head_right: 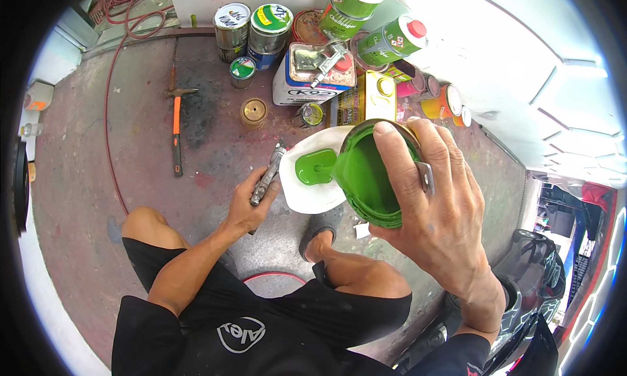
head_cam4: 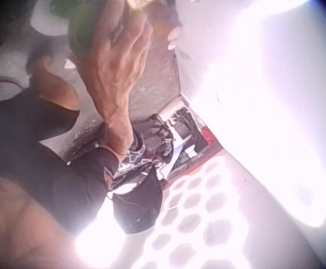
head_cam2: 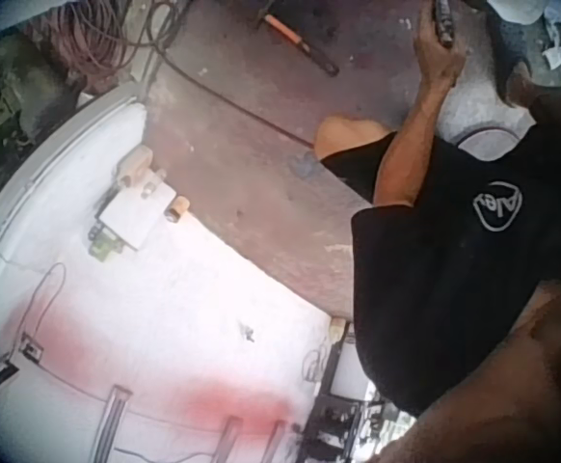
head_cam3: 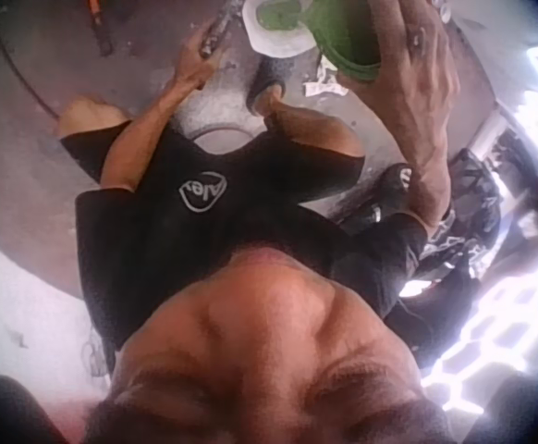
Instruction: The person sits on the floor and mixes green paint in a small container using a metal rod. They pour the paint into a spray gun cup, add a clear liquid from a yellow tin, and stir the mixture. The person then stands and walks across the workshop with the spray gun.
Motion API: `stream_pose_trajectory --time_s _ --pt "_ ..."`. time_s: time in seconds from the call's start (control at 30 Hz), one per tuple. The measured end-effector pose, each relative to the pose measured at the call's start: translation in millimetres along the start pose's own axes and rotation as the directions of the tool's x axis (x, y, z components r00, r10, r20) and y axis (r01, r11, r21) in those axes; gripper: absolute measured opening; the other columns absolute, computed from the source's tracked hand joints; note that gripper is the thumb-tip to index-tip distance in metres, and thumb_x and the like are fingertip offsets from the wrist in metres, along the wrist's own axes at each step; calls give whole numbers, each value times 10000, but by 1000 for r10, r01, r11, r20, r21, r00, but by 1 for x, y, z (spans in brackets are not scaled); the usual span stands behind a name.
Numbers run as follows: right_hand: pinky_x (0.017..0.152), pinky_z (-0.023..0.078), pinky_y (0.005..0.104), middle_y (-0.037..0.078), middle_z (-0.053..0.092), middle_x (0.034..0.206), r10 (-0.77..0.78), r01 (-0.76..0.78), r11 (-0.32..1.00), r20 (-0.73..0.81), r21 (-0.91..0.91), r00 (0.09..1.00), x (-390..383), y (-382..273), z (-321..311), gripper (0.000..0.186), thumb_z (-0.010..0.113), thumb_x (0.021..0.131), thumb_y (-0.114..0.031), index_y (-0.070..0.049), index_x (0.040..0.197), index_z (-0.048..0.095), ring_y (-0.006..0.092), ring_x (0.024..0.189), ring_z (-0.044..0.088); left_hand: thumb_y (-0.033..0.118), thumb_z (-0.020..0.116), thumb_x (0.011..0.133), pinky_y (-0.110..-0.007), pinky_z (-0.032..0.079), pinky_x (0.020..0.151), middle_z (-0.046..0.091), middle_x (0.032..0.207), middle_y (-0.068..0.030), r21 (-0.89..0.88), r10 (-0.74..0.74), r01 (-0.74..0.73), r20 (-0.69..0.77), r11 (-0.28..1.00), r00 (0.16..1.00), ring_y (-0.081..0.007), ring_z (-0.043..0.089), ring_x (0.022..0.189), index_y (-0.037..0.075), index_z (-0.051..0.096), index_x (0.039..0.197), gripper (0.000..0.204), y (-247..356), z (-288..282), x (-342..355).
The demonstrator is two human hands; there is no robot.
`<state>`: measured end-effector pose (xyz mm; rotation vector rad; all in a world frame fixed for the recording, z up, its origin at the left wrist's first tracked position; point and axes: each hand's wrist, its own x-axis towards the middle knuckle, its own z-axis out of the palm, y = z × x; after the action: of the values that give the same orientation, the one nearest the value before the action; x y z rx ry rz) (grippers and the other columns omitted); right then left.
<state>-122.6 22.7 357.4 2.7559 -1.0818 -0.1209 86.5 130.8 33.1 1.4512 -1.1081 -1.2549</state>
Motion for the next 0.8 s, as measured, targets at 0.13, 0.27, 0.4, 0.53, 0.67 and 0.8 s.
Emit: stream_pose_trajectory --time_s 0.13,0.27,0.4,0.53,0.67,0.8 --pt "1088 612 527 187 590 1554 6 -6 1000 8 -3 1000 1 -1 -3 1337 1068 402 -126 -142 1622 520 445 1363 663 288 778 1057 -456 589 853 779 1067 -227 -5 -16 16 10 1000 1000 -356 794 975 19 665 1423 468 -1 -1 0" --pt "1092 608 530 193 591 1541 8 -8 1000 1 13 1000 0 -1 -4 1329 1066 398 -148 -151 1617 537 446 1363 658 283 780 1054 -451 588 852 779 1070 -225 -10 -3 3 -3 1000 1000 -353 792 972 18 664 1421 467 -1 0 -1" --pt "1092 605 535 202 597 1503 21 -21 999 -2 38 1000 0 -3 -6 1277 1052 411 -178 -170 1599 582 448 1358 650 271 779 1053 -450 588 855 777 1071 -224 -1 22 -22 -12 1000 1000 -354 789 968 13 665 1417 461 -3 0 -1" --pt "1088 605 536 206 596 1503 19 -19 999 -8 34 1000 -1 -4 -7 1272 1052 421 -178 -170 1603 580 450 1357 651 263 778 1052 -453 589 859 775 1069 -221 -6 29 -29 -11 1000 1000 -356 788 972 10 665 1417 458 -2 0 -1" --pt "1082 606 534 204 595 1503 17 -17 999 1 32 1000 -3 -4 -9 1253 1049 441 -176 -169 1603 580 450 1355 653 263 780 1051 -457 588 854 776 1066 -222 -3 40 -40 -18 999 999 -359 788 966 10 664 1418 461 -2 0 -3" --pt "1075 611 523 189 596 1531 8 -8 1000 0 -7 1000 -5 -5 -12 1314 1067 407 -139 -149 1610 538 440 1351 663 268 783 1050 -459 589 847 778 1062 -228 5 37 -37 -13 999 999 -367 788 955 8 663 1417 466 1 0 -4"
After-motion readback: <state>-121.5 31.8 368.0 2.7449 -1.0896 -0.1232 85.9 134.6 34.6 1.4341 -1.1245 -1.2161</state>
